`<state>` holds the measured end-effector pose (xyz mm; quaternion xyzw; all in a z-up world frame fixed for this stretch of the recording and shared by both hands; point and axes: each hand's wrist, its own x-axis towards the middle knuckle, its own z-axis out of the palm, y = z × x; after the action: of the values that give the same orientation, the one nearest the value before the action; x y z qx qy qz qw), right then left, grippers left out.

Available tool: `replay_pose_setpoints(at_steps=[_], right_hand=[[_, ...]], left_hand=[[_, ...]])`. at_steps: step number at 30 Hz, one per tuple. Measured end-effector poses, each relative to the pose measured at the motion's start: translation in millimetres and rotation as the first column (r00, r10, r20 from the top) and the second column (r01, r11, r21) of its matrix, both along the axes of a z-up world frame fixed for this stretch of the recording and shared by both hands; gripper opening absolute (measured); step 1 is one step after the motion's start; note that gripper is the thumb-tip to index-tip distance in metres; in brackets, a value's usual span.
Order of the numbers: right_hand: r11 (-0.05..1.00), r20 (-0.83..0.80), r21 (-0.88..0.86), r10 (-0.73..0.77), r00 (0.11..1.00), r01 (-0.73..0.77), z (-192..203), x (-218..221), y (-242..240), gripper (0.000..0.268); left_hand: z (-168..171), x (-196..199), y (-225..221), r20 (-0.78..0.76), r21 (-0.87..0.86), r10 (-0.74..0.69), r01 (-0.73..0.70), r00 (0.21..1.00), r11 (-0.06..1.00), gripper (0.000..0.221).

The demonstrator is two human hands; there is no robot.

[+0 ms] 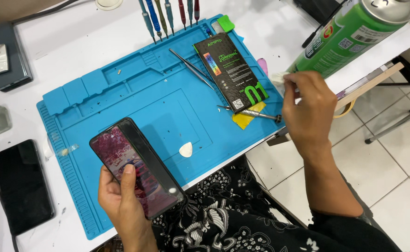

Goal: The person cleans a black smartphone by spraying a liquid onto a white tissue and wiping the device's back and sides. They then use a small metal tool to remove the SIM card tray, place it on the blue work mat, and reinsert the tray into the phone.

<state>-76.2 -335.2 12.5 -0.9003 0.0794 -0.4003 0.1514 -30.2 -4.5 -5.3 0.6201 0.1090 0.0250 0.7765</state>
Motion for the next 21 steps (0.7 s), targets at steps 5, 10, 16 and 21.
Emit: replay_pose_setpoints(at_steps=[5, 10, 16, 21], right_hand=[[0.999, 0.012, -0.045, -0.003, 1.0, 0.003, -3, 1, 5, 0.011], [0.972, 0.045, 0.186, 0.135, 0.99, -0.142, 17, -12, 37, 0.027], [0.538, -0.083, 0.734, 0.677, 0.731, -0.415, 29, 5, 111, 0.046], [0.243, -0.123, 0.964, 0.764, 0.633, -0.107, -1, 24, 149, 0.078]], left_hand=[[1, -3, 1, -0.01, 0.034, -0.002, 0.002, 1.0, 0.999, 0.033], [0, 3, -1, -0.001, 0.025, -0.108, 0.108, 0.994, 0.994, 0.053], [26, 4, -8, 0.08, 0.045, -0.276, 0.273, 0.958, 0.961, 0.042], [47, 2, -18, 0.179, 0.207, -0.292, 0.254, 0.94, 0.945, 0.029]])
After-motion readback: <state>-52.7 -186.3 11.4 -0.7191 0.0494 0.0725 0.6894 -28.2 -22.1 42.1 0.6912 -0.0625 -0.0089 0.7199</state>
